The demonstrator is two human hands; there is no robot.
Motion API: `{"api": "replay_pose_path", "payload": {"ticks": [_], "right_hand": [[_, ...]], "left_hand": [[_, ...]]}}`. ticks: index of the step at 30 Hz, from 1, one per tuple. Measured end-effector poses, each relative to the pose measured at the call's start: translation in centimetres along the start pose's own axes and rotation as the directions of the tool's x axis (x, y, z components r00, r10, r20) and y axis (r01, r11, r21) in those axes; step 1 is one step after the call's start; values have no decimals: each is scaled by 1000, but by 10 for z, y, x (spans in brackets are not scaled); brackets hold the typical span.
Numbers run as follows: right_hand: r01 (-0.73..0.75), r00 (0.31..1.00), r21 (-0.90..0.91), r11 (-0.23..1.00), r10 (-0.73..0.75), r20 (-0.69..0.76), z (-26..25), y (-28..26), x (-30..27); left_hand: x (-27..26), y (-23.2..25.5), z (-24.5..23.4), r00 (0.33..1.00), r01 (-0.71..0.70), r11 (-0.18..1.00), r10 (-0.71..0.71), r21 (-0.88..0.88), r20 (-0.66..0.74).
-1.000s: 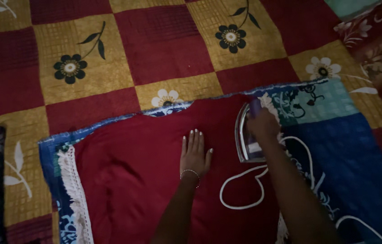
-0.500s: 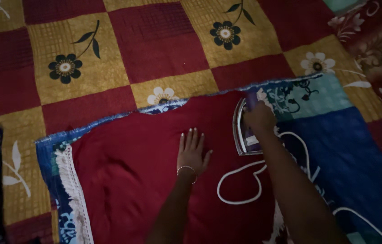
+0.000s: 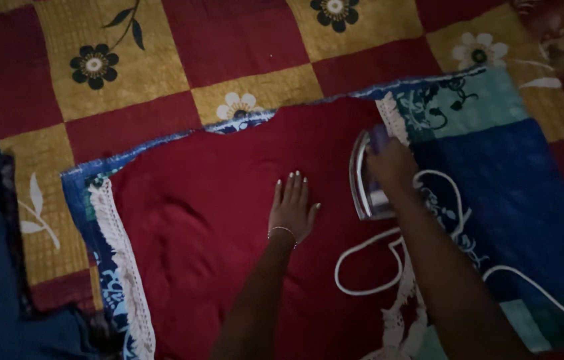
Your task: The person irons a red garment with white lace trim laid on a patterned bedsheet. They use a purple electric iron, moving it back and forth across the fabric while holding the edges with the other hand. A dark blue t-shirt is visible nearby.
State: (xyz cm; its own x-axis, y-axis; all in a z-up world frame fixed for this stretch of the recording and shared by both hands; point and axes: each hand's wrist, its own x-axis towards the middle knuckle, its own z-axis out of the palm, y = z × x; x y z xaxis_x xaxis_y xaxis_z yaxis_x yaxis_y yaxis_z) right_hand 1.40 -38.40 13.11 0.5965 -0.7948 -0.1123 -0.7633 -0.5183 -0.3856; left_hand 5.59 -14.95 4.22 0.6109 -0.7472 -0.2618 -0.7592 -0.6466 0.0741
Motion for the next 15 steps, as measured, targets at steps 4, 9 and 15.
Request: {"api": "replay_pose_path", "payload": {"ticks": [4, 9, 15], "right_hand": [[-15, 998, -97, 995, 21, 56, -3, -9, 7], [57, 992, -104, 993, -45, 117, -7, 23, -43], [45, 989, -9, 999, -43, 143, -10, 41, -65]], "left_hand": [[-20, 6, 5, 999, 6, 1000, -7, -31, -46], [-42, 6, 15, 999, 8, 999, -9, -47, -33], [-47, 14, 28, 997, 4, 999, -7, -43, -73]]}}
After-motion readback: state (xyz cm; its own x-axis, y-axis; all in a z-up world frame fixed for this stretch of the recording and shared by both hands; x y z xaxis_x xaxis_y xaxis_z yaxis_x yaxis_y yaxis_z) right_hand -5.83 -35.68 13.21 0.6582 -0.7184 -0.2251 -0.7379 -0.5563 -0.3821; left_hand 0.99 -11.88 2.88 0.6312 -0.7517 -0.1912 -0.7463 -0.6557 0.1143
